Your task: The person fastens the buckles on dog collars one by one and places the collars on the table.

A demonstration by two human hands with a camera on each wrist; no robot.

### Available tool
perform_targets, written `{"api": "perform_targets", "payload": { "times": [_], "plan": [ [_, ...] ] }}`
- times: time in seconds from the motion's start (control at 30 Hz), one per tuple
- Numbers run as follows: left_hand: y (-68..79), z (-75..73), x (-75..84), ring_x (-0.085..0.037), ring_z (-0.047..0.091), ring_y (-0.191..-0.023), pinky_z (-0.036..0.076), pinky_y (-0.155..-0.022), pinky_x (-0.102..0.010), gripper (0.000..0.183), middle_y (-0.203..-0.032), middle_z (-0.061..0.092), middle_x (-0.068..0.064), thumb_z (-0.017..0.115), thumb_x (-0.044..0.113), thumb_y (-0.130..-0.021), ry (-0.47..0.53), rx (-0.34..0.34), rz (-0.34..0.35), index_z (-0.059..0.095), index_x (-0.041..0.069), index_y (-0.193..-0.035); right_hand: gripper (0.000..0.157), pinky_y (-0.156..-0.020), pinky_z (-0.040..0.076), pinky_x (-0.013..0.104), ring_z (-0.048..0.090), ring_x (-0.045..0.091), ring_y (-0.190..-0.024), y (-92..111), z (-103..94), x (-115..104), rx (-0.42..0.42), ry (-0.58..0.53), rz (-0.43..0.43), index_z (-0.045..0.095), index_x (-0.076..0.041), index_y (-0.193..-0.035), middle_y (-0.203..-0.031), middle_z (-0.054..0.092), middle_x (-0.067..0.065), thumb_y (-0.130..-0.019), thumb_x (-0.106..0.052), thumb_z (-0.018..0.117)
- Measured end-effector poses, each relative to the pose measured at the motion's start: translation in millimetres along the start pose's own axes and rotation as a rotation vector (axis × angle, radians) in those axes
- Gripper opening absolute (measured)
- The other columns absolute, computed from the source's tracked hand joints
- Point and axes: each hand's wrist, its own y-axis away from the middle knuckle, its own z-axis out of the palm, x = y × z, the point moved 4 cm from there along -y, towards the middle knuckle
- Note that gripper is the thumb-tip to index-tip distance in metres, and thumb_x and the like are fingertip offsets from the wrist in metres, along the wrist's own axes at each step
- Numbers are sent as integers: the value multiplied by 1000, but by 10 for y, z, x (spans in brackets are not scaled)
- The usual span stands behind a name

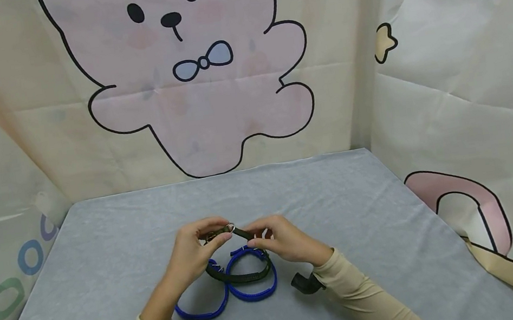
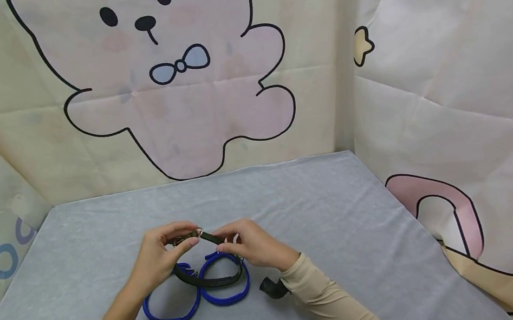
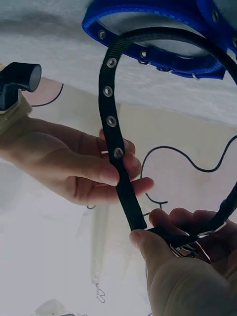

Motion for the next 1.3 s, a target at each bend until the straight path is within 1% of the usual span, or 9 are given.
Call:
{"api": "perform_targets", "payload": {
  "times": [0.3, 0.43, 0.57, 0.77, 0.87, 0.97, 1.03, 1.17, 1.3],
  "plan": [
    [20, 70, 21, -8, 71, -84, 55, -77, -26, 19, -96, 79, -1, 78, 19, -88, 15, -41, -16, 77, 13, -107, 27, -79, 56, 28, 62, 6, -87, 2, 16, -55, 11, -8, -20, 73, -9, -122, -113, 75, 9, -98, -18, 68],
    [21, 105, 10, -5, 69, -80, 55, -72, -25, 20, -97, 79, -3, 78, 20, -89, 39, -57, -31, 77, 11, -106, 27, -79, 56, 27, 64, 9, -90, 5, 23, -69, 13, -16, -19, 72, -8, -123, -115, 75, 12, -98, -18, 67],
    [26, 123, 0, -3, 67, -77, 56, -67, -23, 25, -100, 78, -8, 77, 20, -90, 56, -60, -53, 77, 5, -110, 28, -79, 57, 30, 65, 11, -94, 7, 24, -64, 10, -39, 16, 71, -9, -124, -115, 74, 11, -98, -19, 67],
    [43, 136, 15, -2, 63, -73, 54, -63, -23, 25, -104, 77, -10, 73, 21, -94, 22, -70, -55, 76, 6, -113, 31, -78, 58, 31, 69, 17, -98, 5, 34, -44, 10, -81, 35, 66, -8, -128, -114, 72, 12, -98, -17, 67],
    [44, 149, 27, -2, 57, -67, 50, -59, -23, 21, -99, 76, -7, 74, 20, -93, 5, -72, -49, 77, 8, -110, 34, -74, 59, 27, 70, 22, -94, -1, 41, -37, 14, -105, 33, 63, -8, -132, -111, 72, 14, -99, -18, 65],
    [43, 164, 36, -3, 56, -66, 49, -58, -22, 18, -94, 75, -5, 77, 18, -90, -4, -71, -53, 78, 8, -105, 36, -68, 58, 26, 70, 29, -85, -11, 54, -33, 15, -136, 22, 59, -9, -135, -105, 73, 17, -101, -20, 63],
    [43, 180, 38, -3, 54, -65, 49, -57, -22, 17, -90, 74, -3, 79, 18, -88, -18, -78, -59, 77, 9, -103, 38, -64, 57, 26, 69, 30, -78, -15, 62, -32, 15, -150, 16, 57, -9, -138, -100, 74, 18, -102, -20, 61],
    [45, 213, 39, -3, 49, -61, 44, -54, -21, 17, -83, 71, 2, 82, 19, -85, -51, -98, -84, 77, 11, -99, 38, -61, 56, 26, 67, 18, -71, -12, 69, -40, 13, -149, 1, 55, -10, -139, -96, 76, 16, -103, -21, 61],
    [47, 225, 42, -3, 45, -59, 41, -53, -21, 16, -79, 68, 3, 83, 20, -84, -69, -95, -95, 76, 12, -97, 35, -63, 56, 26, 66, 9, -72, -3, 74, -38, 9, -131, 6, 60, -10, -134, -96, 77, 11, -102, -22, 62]
  ]
}}
